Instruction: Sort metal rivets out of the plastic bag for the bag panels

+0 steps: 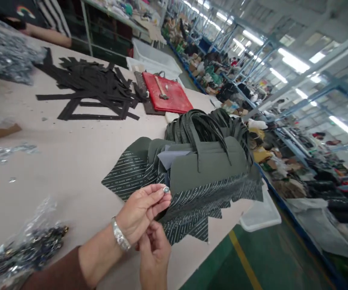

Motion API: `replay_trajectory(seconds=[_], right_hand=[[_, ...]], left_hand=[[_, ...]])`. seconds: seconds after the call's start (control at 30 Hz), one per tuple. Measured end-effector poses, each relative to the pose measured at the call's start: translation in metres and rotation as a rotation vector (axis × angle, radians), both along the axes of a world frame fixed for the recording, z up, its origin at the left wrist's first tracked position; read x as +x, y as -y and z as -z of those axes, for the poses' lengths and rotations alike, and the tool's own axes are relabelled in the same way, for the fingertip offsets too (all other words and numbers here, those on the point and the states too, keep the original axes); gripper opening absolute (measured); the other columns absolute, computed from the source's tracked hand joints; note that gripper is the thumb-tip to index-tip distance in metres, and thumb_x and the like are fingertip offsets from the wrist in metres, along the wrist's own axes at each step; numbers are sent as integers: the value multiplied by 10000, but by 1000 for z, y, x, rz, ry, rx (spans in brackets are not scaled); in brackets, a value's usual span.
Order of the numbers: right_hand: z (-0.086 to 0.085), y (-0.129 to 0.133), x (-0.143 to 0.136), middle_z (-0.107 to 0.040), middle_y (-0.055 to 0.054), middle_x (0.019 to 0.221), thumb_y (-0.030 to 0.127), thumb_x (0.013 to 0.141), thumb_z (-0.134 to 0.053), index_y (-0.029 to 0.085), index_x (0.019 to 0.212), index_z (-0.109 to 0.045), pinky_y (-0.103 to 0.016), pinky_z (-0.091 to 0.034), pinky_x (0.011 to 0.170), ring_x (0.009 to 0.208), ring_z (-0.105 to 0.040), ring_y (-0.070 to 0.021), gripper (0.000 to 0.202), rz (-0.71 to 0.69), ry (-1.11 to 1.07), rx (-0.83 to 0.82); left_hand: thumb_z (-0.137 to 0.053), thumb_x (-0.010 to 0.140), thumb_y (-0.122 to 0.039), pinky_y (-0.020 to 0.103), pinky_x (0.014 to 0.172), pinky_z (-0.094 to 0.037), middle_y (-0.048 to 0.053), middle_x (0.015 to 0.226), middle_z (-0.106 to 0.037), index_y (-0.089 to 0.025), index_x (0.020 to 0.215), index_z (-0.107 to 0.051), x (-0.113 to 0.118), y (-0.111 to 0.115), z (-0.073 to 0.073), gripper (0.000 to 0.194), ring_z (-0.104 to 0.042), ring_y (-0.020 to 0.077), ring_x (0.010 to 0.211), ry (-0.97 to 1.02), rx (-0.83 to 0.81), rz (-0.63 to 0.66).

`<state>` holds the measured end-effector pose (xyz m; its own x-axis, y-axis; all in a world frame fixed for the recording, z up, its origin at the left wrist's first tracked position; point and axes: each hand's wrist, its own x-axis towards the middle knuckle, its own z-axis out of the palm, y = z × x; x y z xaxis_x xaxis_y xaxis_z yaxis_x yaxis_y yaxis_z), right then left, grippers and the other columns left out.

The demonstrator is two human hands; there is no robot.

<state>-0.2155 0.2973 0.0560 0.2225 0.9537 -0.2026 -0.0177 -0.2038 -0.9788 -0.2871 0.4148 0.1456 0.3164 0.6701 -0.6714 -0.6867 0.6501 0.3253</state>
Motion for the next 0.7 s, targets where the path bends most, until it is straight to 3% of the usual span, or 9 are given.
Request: replay_trajectory(seconds=[0.2,0.5,0.6,0.7], right_hand=[[20,9,6,-645,-21,706,405,867,-628,173,920,-712,-255,-449,568,607,-579,-167,253,7,-62,-141],[38,5,15,-673,-33,668,399,858,-632,180,904,-733,-239,-504,532,574,-622,-176,245,18,-51,-135],[33,7,18,-676,-26,673,349,864,-625,207,897,-740,-255,-521,535,577,-634,-187,185,20,32,-90],[9,7,29,-657,-2,645,239,848,-642,249,859,-722,-266,-512,509,529,-618,-180,81,79,203,119]], left_hand=[[-596,866,51,167,618,-615,61,717,-713,-87,803,-677,33,-13,14,172,-687,98,600,-225,49,-85],[-609,854,41,165,583,-607,64,690,-715,-91,825,-680,37,-15,26,152,-675,100,574,-308,57,-74],[-715,770,29,165,554,-603,49,682,-713,-98,815,-695,33,-14,28,136,-671,105,560,-287,57,-42],[-884,609,-51,173,522,-596,40,674,-711,-99,797,-714,29,-10,28,258,-652,110,534,-257,64,-8]])
